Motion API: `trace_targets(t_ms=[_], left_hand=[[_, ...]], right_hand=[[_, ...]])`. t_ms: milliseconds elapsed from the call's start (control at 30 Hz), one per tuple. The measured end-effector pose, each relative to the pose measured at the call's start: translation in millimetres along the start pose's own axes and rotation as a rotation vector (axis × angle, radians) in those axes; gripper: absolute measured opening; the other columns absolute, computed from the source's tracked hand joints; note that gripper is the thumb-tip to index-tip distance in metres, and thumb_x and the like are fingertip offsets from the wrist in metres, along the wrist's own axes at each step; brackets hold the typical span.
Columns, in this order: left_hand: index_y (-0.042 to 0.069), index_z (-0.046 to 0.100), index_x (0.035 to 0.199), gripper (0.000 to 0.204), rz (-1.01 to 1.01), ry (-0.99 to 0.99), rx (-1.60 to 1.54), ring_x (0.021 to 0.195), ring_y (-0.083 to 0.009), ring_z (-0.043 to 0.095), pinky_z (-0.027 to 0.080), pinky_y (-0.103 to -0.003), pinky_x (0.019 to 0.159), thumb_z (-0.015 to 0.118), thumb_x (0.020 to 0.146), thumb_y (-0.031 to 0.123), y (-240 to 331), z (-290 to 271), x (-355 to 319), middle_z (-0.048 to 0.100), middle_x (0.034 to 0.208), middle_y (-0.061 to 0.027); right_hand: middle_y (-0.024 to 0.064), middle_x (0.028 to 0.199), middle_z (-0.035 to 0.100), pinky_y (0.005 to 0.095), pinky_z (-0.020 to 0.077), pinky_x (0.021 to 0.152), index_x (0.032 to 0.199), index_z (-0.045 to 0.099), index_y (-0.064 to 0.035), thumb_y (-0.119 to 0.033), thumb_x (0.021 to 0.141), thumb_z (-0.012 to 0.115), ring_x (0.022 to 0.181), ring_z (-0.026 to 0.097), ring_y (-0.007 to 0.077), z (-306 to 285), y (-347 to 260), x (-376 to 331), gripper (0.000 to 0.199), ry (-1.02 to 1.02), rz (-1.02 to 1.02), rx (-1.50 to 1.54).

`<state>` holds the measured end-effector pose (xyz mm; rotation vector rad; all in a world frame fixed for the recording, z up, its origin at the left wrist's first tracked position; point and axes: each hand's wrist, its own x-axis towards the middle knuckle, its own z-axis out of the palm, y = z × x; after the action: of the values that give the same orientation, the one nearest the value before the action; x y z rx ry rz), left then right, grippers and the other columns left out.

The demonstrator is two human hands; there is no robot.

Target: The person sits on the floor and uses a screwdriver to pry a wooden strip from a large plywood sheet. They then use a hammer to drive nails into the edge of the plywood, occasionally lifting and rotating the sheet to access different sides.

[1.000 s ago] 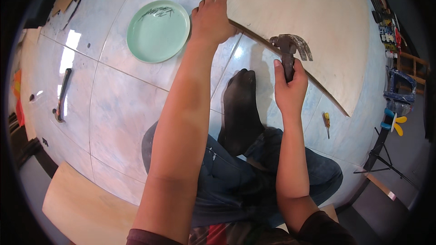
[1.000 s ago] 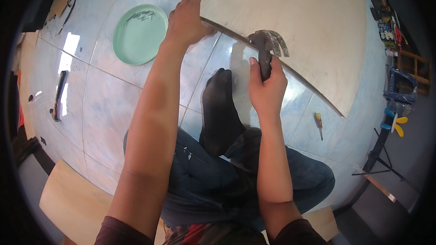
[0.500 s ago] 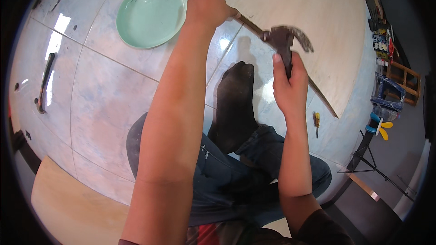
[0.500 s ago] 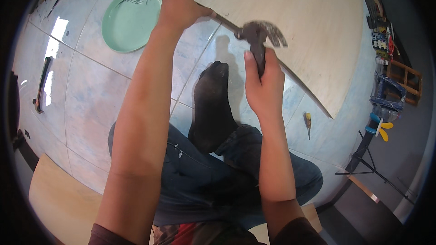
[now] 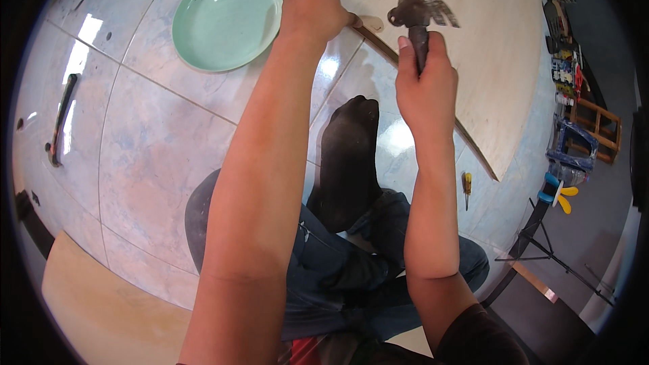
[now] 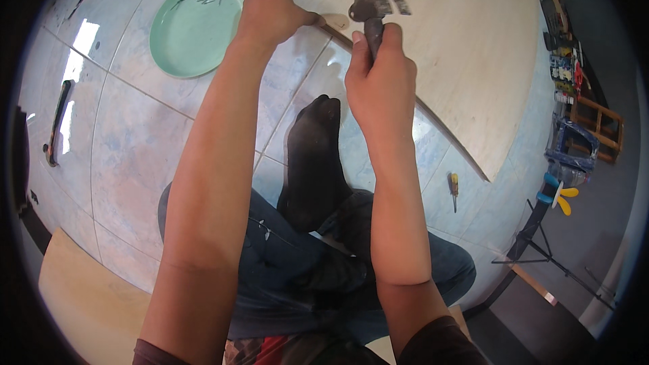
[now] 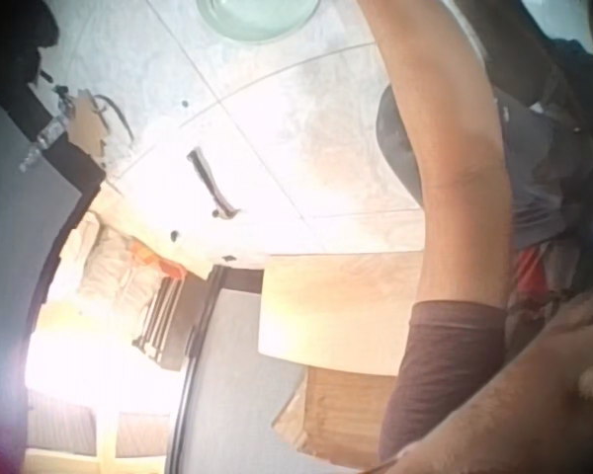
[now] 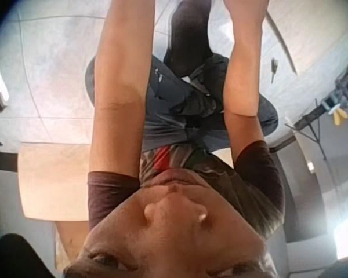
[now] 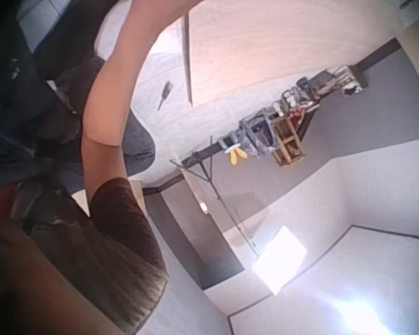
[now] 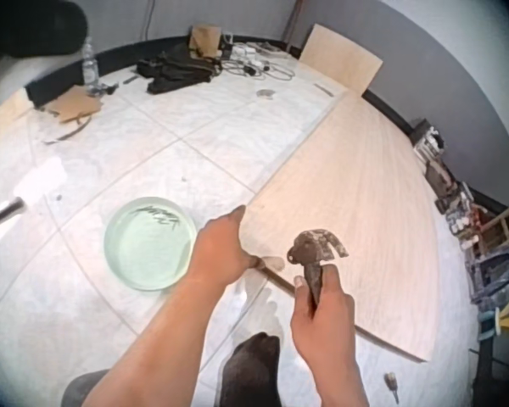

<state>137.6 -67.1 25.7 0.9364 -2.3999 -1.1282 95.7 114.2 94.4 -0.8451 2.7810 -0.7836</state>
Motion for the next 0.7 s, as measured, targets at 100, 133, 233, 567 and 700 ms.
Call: trace_targets(t_ms=[100, 133, 233, 567, 700], left_hand=[[0.000, 0.060, 0.143, 0.094, 0.040, 0.049, -0.031, 0.119, -0.0442, 0.067, 0.054, -0.048, 0.103, 0.099, 0.060, 0.023, -2.7, 0.7, -6.3, 0.073, 0.121, -0.0276], [0.000, 0.061, 0.143, 0.094, 0.072, 0.081, -0.053, 0.118, -0.0440, 0.068, 0.054, -0.049, 0.104, 0.099, 0.061, 0.023, -2.4, 0.7, -7.5, 0.073, 0.122, -0.0269], [0.015, 0.070, 0.131, 0.078, 0.025, 0.001, -0.007, 0.106, -0.0354, 0.075, 0.059, -0.044, 0.093, 0.098, 0.059, 0.022, -5.1, 10.3, 4.2, 0.079, 0.112, -0.0139], [0.009, 0.068, 0.137, 0.084, -0.020, 0.010, 0.036, 0.108, -0.0352, 0.075, 0.059, -0.044, 0.095, 0.098, 0.060, 0.024, -11.0, 18.1, 6.7, 0.079, 0.113, -0.0164], [0.000, 0.057, 0.149, 0.101, -0.047, -0.026, 0.040, 0.115, -0.0354, 0.073, 0.057, -0.043, 0.102, 0.099, 0.063, 0.028, -1.9, 15.4, 6.0, 0.076, 0.123, -0.0225]], right_hand=[[0.0239, 0.070, 0.067, 0.0522, 0.0518, 0.061, 0.103, 0.049, 0.0004, -0.021, 0.107, 0.061, 0.067, 0.071, 0.0451, -8.3, -10.6, 0.9, 0.025, 0.009, -0.001, 0.033], [0.0213, 0.070, 0.065, 0.0494, 0.0509, 0.062, 0.103, 0.052, -0.0001, -0.024, 0.107, 0.062, 0.065, 0.068, 0.0402, -7.4, -10.7, 0.3, 0.026, 0.031, -0.001, 0.053], [0.0166, 0.070, 0.062, 0.0440, 0.0494, 0.064, 0.104, 0.057, -0.0011, -0.028, 0.107, 0.063, 0.061, 0.061, 0.0317, 4.6, -2.1, -4.2, 0.028, 0.052, 0.009, 0.059], [0.0265, 0.074, 0.070, 0.0550, 0.0532, 0.063, 0.107, 0.048, 0.0009, -0.020, 0.108, 0.058, 0.072, 0.073, 0.0468, -4.7, -18.4, -4.4, 0.023, -0.028, 0.036, 0.038], [0.0264, 0.075, 0.070, 0.0544, 0.0530, 0.062, 0.107, 0.047, 0.0011, -0.020, 0.109, 0.058, 0.072, 0.073, 0.0468, 12.7, 1.1, -6.1, 0.024, -0.052, 0.037, 0.011]])
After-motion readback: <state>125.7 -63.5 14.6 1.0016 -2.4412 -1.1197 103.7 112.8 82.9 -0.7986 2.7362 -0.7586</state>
